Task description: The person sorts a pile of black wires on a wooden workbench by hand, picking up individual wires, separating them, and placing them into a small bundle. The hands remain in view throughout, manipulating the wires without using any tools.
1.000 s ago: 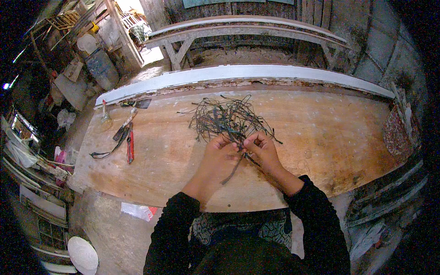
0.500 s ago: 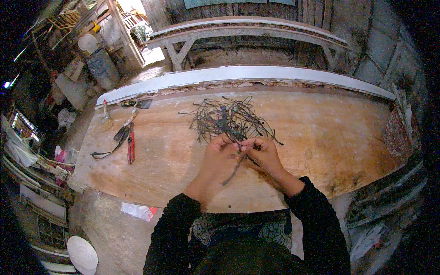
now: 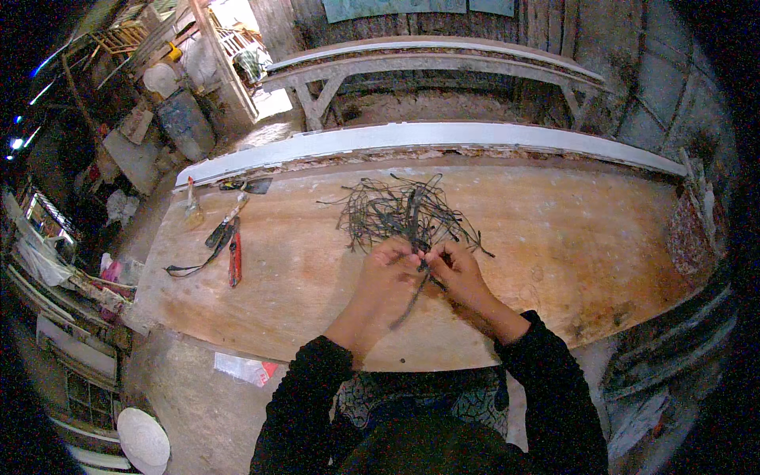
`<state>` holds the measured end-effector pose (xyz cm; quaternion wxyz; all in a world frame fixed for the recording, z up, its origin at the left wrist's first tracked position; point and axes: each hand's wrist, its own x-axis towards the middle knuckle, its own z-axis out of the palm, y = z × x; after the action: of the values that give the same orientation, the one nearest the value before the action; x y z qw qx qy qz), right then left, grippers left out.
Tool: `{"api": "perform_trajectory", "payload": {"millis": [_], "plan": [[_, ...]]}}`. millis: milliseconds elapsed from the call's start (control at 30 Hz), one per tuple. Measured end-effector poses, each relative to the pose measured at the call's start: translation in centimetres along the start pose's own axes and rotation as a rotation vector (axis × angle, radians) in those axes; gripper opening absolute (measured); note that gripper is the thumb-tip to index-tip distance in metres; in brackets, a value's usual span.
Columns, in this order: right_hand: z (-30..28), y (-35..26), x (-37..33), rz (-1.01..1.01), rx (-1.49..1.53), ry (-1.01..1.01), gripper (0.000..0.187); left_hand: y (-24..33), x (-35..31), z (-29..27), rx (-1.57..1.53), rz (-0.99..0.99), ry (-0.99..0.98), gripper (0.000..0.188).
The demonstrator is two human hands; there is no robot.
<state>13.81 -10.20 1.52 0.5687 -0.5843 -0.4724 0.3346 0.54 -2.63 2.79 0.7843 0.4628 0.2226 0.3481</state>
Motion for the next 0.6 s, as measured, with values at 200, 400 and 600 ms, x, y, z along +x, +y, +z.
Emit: {"api": "perform_trajectory", "payload": {"millis": [200,400,600], "plan": [[0.0,-0.1,0.4,0.099,0.281,0.005,0.015,-0.4,0.3,-0.5,0.164,0.026,-0.059,0.012],[0.1,-0.1,0.3,0.113,0.425,0.011,0.011,-1.9,0.9,-1.1,0.085,0.091,-0.120,0.011],[-0.4,-1.0,0.2,0.126,0.398,-0.038,0.013,-2.0,0.8,-1.0,-0.062,0.061,-0.078,0.013]]}}
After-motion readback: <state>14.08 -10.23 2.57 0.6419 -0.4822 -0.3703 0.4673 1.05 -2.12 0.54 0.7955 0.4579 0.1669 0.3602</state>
